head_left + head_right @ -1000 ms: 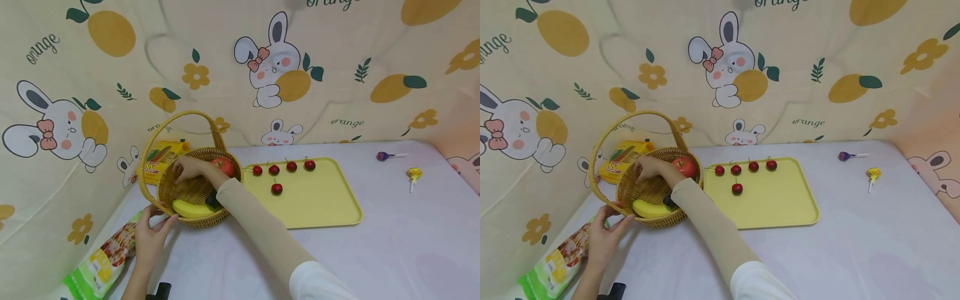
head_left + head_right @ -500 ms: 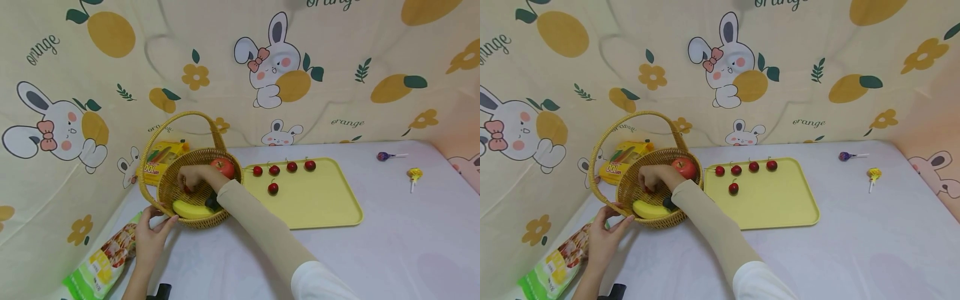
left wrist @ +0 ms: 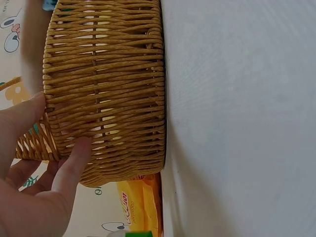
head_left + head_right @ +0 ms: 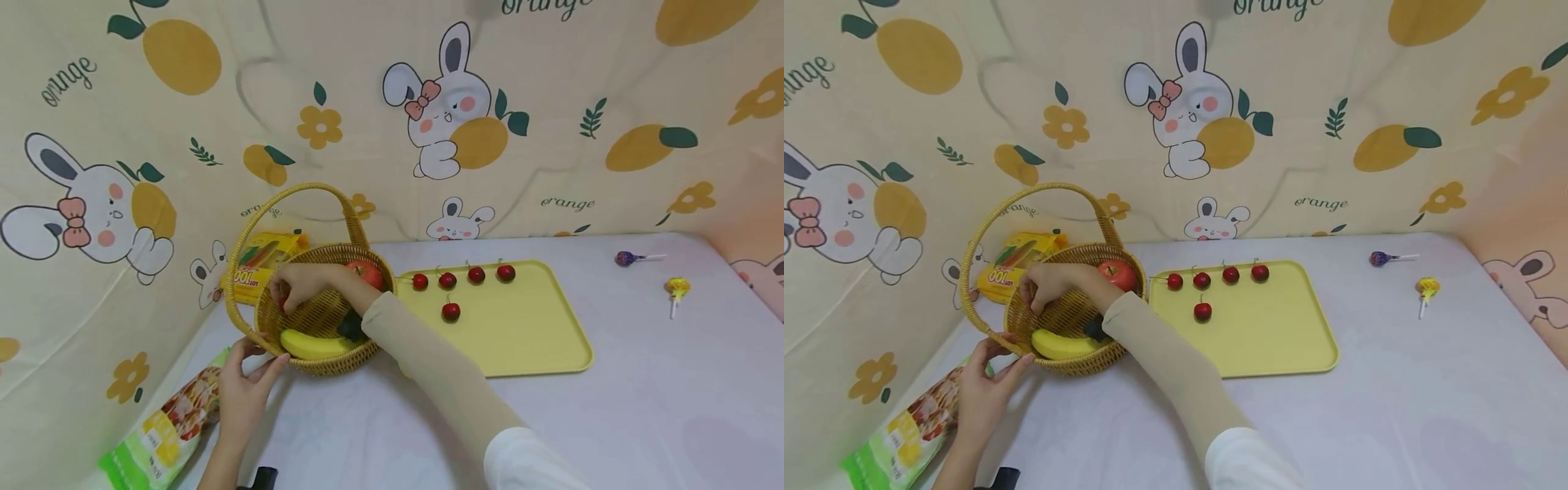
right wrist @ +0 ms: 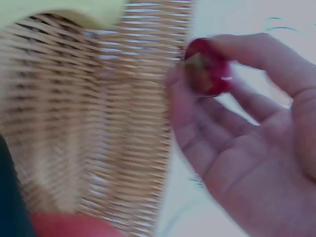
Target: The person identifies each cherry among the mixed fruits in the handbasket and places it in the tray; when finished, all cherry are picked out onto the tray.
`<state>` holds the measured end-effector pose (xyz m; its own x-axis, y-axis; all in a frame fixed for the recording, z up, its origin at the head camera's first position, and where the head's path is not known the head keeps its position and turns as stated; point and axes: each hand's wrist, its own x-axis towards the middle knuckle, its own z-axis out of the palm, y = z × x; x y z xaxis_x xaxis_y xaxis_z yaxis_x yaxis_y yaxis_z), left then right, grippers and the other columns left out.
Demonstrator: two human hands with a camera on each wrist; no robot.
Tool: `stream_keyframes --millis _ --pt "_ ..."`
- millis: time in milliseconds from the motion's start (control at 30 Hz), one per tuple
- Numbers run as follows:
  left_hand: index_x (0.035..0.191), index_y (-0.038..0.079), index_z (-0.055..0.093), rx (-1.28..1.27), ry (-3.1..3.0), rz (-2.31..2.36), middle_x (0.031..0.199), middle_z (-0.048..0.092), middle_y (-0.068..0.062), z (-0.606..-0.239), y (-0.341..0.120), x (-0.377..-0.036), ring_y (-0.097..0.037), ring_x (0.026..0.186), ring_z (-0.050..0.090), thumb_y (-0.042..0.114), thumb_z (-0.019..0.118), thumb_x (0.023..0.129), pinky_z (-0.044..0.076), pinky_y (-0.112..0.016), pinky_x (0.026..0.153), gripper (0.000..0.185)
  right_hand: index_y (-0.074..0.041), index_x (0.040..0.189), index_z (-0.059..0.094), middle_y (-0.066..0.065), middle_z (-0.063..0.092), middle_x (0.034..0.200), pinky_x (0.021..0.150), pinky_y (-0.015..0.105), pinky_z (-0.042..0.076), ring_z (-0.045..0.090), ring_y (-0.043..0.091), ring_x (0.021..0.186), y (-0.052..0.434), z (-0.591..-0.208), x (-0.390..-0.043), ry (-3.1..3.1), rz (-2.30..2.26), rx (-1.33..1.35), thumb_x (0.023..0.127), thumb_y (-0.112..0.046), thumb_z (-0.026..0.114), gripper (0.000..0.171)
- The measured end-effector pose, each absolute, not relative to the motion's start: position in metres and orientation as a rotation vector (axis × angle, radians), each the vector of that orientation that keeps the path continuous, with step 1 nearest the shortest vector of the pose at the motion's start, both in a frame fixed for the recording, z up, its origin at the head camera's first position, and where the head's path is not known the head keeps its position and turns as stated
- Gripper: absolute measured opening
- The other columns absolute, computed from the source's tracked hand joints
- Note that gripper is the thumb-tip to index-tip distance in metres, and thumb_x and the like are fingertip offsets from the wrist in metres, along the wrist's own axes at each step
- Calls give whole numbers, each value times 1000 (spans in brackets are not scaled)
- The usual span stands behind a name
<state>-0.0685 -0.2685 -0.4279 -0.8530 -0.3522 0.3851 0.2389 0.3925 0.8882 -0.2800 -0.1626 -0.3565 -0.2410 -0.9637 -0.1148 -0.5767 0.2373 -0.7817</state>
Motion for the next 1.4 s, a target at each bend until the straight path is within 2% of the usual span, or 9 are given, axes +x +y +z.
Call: stream_keyframes --millis 200,433,567,733,833,900,1067,1267,1400 --pt "122 -10 57 61 -2112 -1476 112 56 -18 -429 -269 -69 -16 103 54 -15 74 81 59 -17 79 45 0 118 67 9 64 118 89 21 54 58 15 103 -112 -323 -275 1848 -1272 -1577 92 -2 69 27" --pt "122 -9 57 79 -2119 -1477 112 56 -17 -429 -269 -69 -15 102 54 -16 75 80 59 -17 78 46 2 115 67 12 63 110 90 32 59 62 22 98 -8 -331 -274 1967 -1701 -1431 91 -1 72 24" --pt "122 -9 58 86 -2121 -1470 112 56 -16 -430 -269 -69 -16 102 54 -16 75 80 59 -17 77 47 1 112 66 9 62 109 88 29 59 64 17 99 54 -353 -273 2092 -1792 -1128 92 -4 71 21" --pt "121 -10 57 81 -2113 -1472 111 56 -16 -429 -268 -69 -17 102 54 -16 75 80 59 -17 77 45 5 105 63 14 63 97 67 26 61 67 15 75 109 -382 -268 2208 -1891 -701 93 -8 72 20" --pt "120 -12 57 91 -2106 -1486 110 56 -18 -428 -267 -69 -17 101 55 -17 74 80 60 -17 77 44 7 107 64 18 66 96 66 25 61 68 16 72 131 -392 -264 2258 -1858 -571 92 -9 73 24" --pt "121 -12 56 97 -2101 -1502 110 55 -21 -428 -266 -69 -18 101 55 -17 74 80 60 -18 77 44 8 113 63 18 68 104 75 25 62 71 16 79 141 -396 -263 2272 -1811 -520 90 -9 75 31" --pt "121 -13 56 120 -2098 -1514 109 55 -19 -427 -265 -68 -18 100 56 -17 74 80 59 -19 78 45 5 119 62 19 66 114 77 18 56 72 24 89 158 -400 -260 2304 -1677 -525 88 -9 77 37" --pt "121 -12 56 139 -2105 -1506 109 55 -17 -426 -265 -68 -18 100 56 -16 74 81 59 -18 78 44 4 103 61 18 64 100 66 20 53 60 24 78 165 -405 -263 2473 -1490 -745 83 0 78 26" --pt "121 -12 56 148 -2109 -1504 109 55 -19 -425 -264 -67 -18 100 55 -16 74 81 59 -17 77 43 4 101 63 13 65 98 72 24 54 57 23 84 170 -410 -264 2519 -1313 -878 83 4 76 21"
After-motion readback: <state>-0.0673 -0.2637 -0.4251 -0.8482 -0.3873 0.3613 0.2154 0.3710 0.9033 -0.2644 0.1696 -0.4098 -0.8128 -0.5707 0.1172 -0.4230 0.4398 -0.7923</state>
